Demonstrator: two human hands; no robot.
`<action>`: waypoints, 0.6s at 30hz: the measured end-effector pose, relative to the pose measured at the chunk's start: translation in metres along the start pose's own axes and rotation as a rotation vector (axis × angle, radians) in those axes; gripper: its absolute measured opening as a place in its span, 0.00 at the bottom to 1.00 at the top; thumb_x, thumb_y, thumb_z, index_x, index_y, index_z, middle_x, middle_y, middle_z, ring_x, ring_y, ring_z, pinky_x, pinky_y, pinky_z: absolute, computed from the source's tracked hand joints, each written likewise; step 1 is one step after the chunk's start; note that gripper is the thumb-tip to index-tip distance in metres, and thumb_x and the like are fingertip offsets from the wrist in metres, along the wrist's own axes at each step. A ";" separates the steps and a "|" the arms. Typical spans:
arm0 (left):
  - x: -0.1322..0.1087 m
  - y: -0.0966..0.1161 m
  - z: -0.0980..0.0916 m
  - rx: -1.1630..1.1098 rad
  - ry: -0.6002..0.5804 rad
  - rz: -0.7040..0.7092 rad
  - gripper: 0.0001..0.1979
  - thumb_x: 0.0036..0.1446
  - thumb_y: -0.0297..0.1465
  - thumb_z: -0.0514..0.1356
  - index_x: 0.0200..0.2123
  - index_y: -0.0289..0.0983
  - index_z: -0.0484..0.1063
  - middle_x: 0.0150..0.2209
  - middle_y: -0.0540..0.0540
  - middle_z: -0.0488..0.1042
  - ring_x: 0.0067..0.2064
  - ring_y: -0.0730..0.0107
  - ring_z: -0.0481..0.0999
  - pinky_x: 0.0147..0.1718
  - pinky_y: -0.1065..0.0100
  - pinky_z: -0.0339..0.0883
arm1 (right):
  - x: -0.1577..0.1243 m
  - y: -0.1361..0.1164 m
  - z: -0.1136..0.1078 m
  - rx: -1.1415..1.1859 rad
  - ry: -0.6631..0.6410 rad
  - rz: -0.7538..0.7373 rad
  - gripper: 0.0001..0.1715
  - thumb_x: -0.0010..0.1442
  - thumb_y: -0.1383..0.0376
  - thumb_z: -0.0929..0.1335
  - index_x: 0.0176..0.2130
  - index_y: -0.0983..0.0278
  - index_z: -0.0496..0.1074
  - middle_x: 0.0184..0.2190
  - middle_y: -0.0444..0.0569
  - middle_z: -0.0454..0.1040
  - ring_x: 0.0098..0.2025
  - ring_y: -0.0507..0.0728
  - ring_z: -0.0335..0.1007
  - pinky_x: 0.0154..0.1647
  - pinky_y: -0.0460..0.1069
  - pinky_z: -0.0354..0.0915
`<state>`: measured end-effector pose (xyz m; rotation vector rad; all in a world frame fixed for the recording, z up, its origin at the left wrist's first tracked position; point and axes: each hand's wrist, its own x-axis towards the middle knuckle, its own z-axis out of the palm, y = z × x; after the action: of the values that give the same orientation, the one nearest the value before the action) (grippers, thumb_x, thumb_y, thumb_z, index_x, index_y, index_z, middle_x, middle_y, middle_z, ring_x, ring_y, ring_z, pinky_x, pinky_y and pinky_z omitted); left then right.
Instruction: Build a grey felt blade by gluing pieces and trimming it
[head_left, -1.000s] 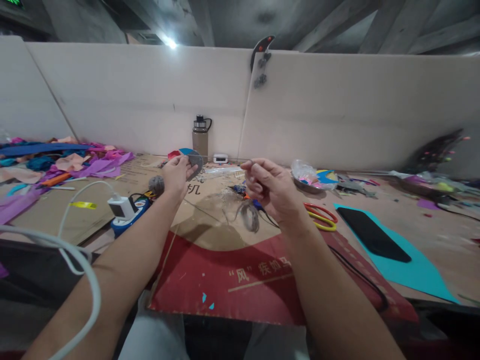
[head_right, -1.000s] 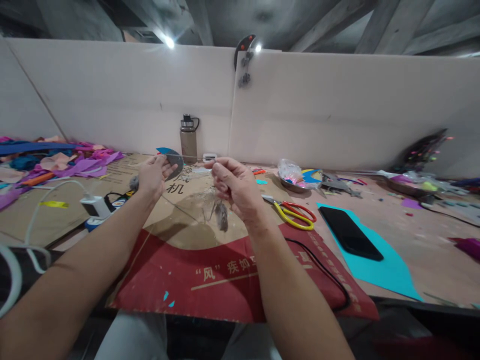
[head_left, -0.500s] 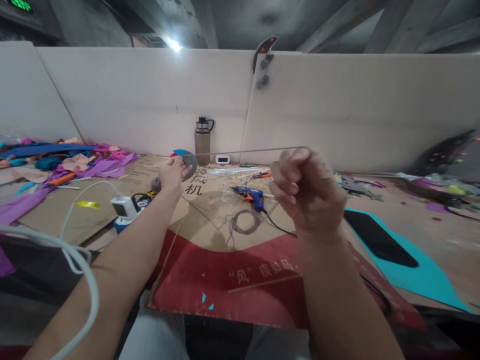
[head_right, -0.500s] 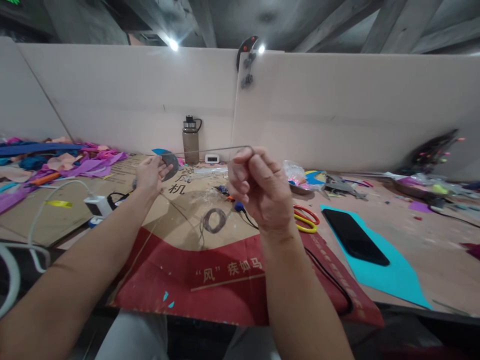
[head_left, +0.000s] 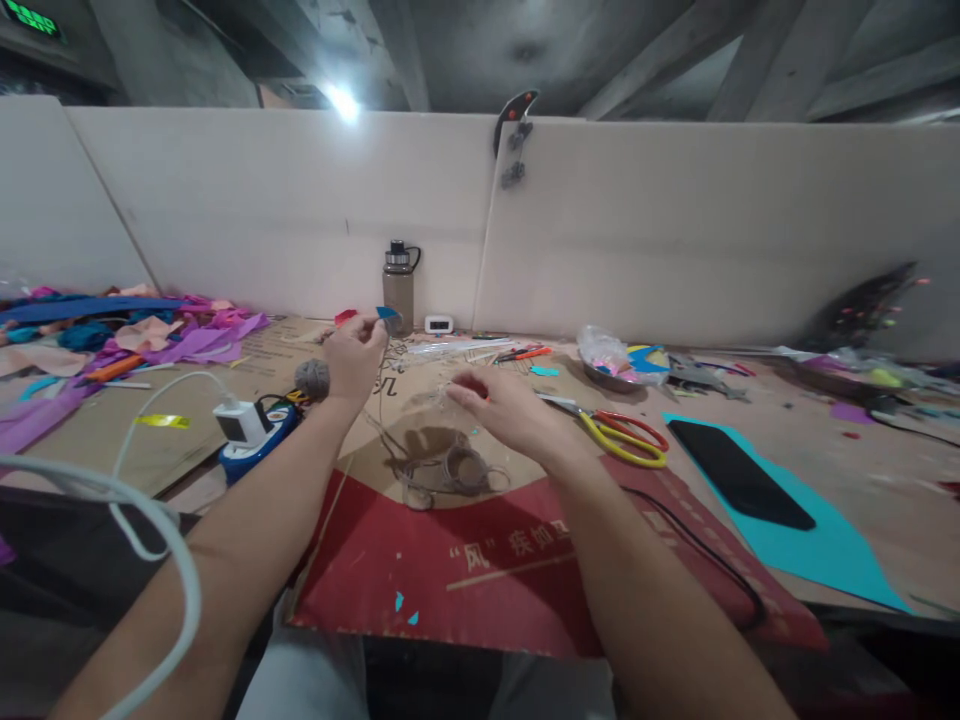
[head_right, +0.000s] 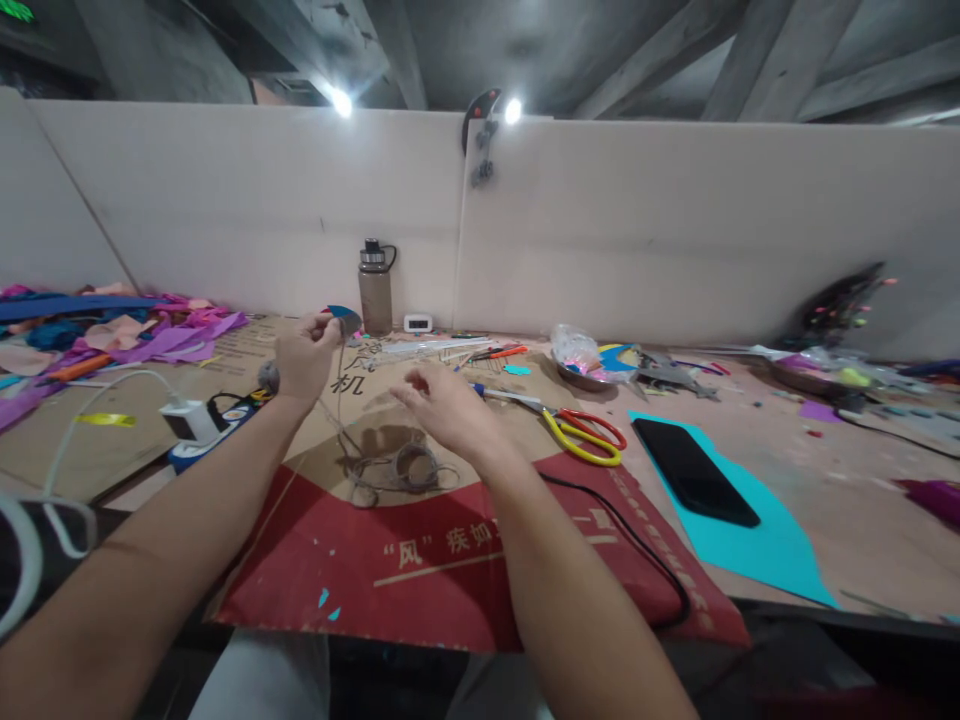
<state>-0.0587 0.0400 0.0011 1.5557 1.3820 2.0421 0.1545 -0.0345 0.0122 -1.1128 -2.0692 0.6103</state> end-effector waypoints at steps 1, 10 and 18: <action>-0.005 0.004 0.000 0.129 -0.034 0.139 0.07 0.50 0.31 0.60 0.33 0.36 0.76 0.29 0.48 0.77 0.32 0.71 0.75 0.39 0.70 0.68 | 0.004 0.004 0.008 0.107 0.086 0.035 0.13 0.59 0.56 0.65 0.38 0.63 0.71 0.38 0.51 0.75 0.41 0.56 0.69 0.46 0.53 0.62; -0.042 0.028 0.010 0.238 -0.281 0.459 0.11 0.55 0.31 0.57 0.39 0.38 0.77 0.37 0.47 0.79 0.36 0.70 0.76 0.39 0.71 0.66 | 0.022 0.001 0.054 1.141 0.082 0.108 0.26 0.43 0.60 0.74 0.40 0.61 0.64 0.32 0.42 0.71 0.34 0.50 0.69 0.43 0.50 0.65; -0.040 0.021 0.024 -0.353 -0.384 -0.219 0.09 0.49 0.35 0.62 0.30 0.34 0.74 0.29 0.48 0.76 0.32 0.71 0.75 0.34 0.67 0.74 | 0.021 0.007 0.042 0.983 0.109 0.130 0.11 0.52 0.57 0.68 0.29 0.63 0.68 0.19 0.35 0.51 0.18 0.44 0.41 0.19 0.42 0.46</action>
<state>-0.0148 0.0157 -0.0084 1.4673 0.9432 1.6403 0.1179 -0.0164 -0.0125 -0.6534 -1.2982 1.3865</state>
